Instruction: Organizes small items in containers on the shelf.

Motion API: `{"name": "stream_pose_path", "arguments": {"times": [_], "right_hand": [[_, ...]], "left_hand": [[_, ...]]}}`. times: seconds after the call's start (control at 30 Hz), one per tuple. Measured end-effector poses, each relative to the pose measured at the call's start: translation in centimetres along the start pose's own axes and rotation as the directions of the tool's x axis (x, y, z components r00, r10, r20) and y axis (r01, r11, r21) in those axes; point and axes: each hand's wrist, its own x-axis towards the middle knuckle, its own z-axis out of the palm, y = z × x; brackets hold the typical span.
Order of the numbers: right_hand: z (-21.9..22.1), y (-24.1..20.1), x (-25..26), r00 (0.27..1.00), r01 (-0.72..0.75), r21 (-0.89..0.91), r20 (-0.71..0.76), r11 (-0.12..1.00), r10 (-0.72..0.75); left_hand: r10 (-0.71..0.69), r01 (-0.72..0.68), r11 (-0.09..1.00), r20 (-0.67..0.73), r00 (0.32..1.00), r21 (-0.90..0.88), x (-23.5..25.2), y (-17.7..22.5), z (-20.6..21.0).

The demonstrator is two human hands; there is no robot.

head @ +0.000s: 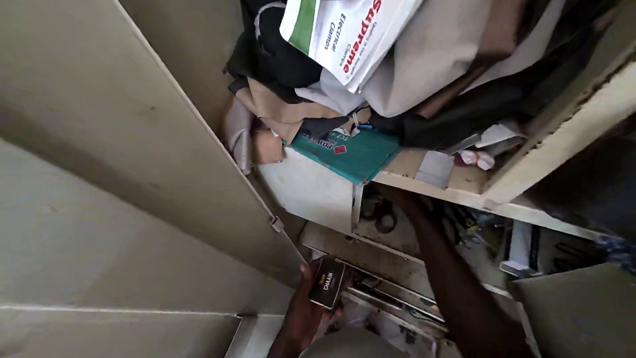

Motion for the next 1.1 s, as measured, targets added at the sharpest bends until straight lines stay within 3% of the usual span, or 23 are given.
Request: {"name": "stream_pose_path", "arguments": {"times": [0.03, 0.07, 0.1, 0.13, 0.2, 0.27, 0.37, 0.5, 0.6, 0.73, 0.87, 0.93, 1.0, 1.1], "right_hand": [[1.2, 1.3, -3.2, 0.965, 0.172, 0.217, -0.235, 0.961, -0.120], [2.4, 2.4, -5.9, 0.901, 0.359, 0.359, -0.376, 0.862, -0.219], [3.5, 3.4, -8.4, 0.855, 0.505, 0.445, -0.376, 0.740, -0.357], [4.5, 4.1, -10.8, 0.841, 0.536, 0.506, -0.250, 0.676, -0.480], [6.1, 3.8, -14.6, 0.831, 0.452, 0.449, 0.103, 0.771, -0.547], [7.4, 2.5, -17.0, 0.864, 0.376, 0.252, 0.252, 0.892, -0.435], [7.9, 2.0, -17.7, 0.918, 0.297, 0.166, 0.222, 0.940, -0.329], [6.8, 2.4, -17.9, 0.959, 0.171, 0.321, 0.163, 0.932, -0.232], [6.5, 2.4, -17.7, 0.967, 0.086, 0.446, 0.179, 0.891, -0.183], [5.9, 1.4, -18.4, 0.963, 0.087, 0.288, 0.220, 0.954, -0.154], [5.5, 0.3, -18.7, 0.969, 0.107, 0.115, 0.211, 0.988, -0.129], [5.5, 0.1, -18.6, 0.966, 0.087, 0.196, 0.223, 0.977, -0.130], [5.3, 0.7, -18.0, 0.965, 0.016, 0.408, 0.232, 0.913, -0.120], [4.8, 1.4, -16.9, 0.936, -0.173, 0.750, 0.326, 0.638, -0.129]], "left_hand": [[-0.014, 0.014, 1.000, -0.027, 1.000, 0.006, 0.2, 0.0, 0.2], [-0.025, 0.026, 0.999, -0.047, 0.999, 0.027, 0.5, 0.0, 0.3], [-0.026, 0.030, 0.998, -0.060, 0.998, 0.063, 0.8, -0.1, 0.4], [-0.004, 0.013, 0.993, -0.070, 0.998, 0.115, 1.2, -0.3, 0.4], [0.065, -0.034, 0.966, -0.112, 0.992, 0.255, 2.0, -0.9, 0.6], [0.118, -0.059, 0.937, -0.152, 0.981, 0.346, 2.9, -1.5, 1.2], [0.190, -0.121, 0.888, -0.115, 0.975, 0.445, 4.0, -2.3, 1.9], [0.254, -0.238, 0.818, 0.042, 0.966, 0.523, 4.7, -2.7, 2.2], [0.363, -0.415, 0.774, 0.202, 0.910, 0.477, 5.0, -3.2, 1.8], [0.475, -0.540, 0.682, 0.263, 0.840, 0.494, 5.5, -3.8, 0.6], [0.496, -0.582, 0.600, 0.316, 0.809, 0.548, 5.6, -3.7, -0.4], [0.483, -0.568, 0.601, 0.311, 0.819, 0.563, 5.6, -3.5, -0.9], [0.450, -0.530, 0.670, 0.284, 0.847, 0.520, 5.4, -3.5, -1.0], [0.375, -0.412, 0.795, 0.173, 0.911, 0.446, 4.0, -4.0, -0.6]]}}
